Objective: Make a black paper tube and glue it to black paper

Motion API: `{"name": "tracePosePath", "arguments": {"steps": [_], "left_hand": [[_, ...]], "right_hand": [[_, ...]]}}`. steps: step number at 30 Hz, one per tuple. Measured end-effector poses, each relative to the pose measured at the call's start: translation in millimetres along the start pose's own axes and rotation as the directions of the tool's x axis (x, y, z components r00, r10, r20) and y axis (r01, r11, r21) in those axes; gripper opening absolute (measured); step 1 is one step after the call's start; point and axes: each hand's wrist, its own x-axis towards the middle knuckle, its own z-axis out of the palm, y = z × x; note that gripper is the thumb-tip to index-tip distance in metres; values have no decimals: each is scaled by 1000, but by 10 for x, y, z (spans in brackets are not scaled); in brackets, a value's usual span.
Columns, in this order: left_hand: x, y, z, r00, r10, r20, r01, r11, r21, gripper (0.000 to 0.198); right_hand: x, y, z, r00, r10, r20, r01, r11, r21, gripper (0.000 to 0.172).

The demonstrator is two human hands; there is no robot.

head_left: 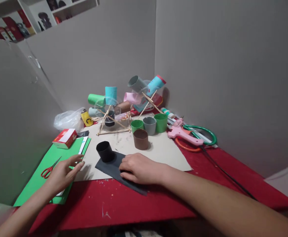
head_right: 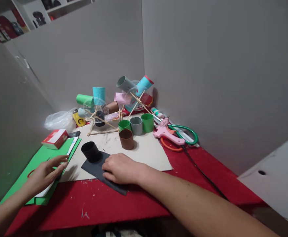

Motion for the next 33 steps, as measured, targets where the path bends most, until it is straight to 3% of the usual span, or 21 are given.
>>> {"name": "tracePosePath", "arguments": {"steps": [3, 7, 12, 20, 24, 33], "left_hand": [[101, 195, 126, 992, 119, -34, -124, 970, -211, 65], [350, 314, 365, 964, 243, -103, -264, 904, -337, 95], [560, 342, 536, 946, 322, -35, -302, 836, -458, 112], [592, 390, 732, 956, 239, -170, -292, 818, -496, 109], [610, 326, 871, 969, 199, -147, -247, 763, -597, 108], [656, 299, 942, 977, 178, -117, -211, 739, -639, 111]], "right_hand": [[13, 11, 41, 998, -36, -48, 37, 999, 2, 19], [9, 15, 64, 984, -90, -153, 92, 996, 7, 21], [-5, 55, 57, 937, -114, -330, 127, 992, 18, 29], [34, 138, 92, 889, -150, -432, 149, 988, -35, 25], [31, 167, 69, 861, -171, -478, 143, 985, -95, 23], [-51, 303, -88, 722, -222, -655, 70, 966, -250, 21]]}}
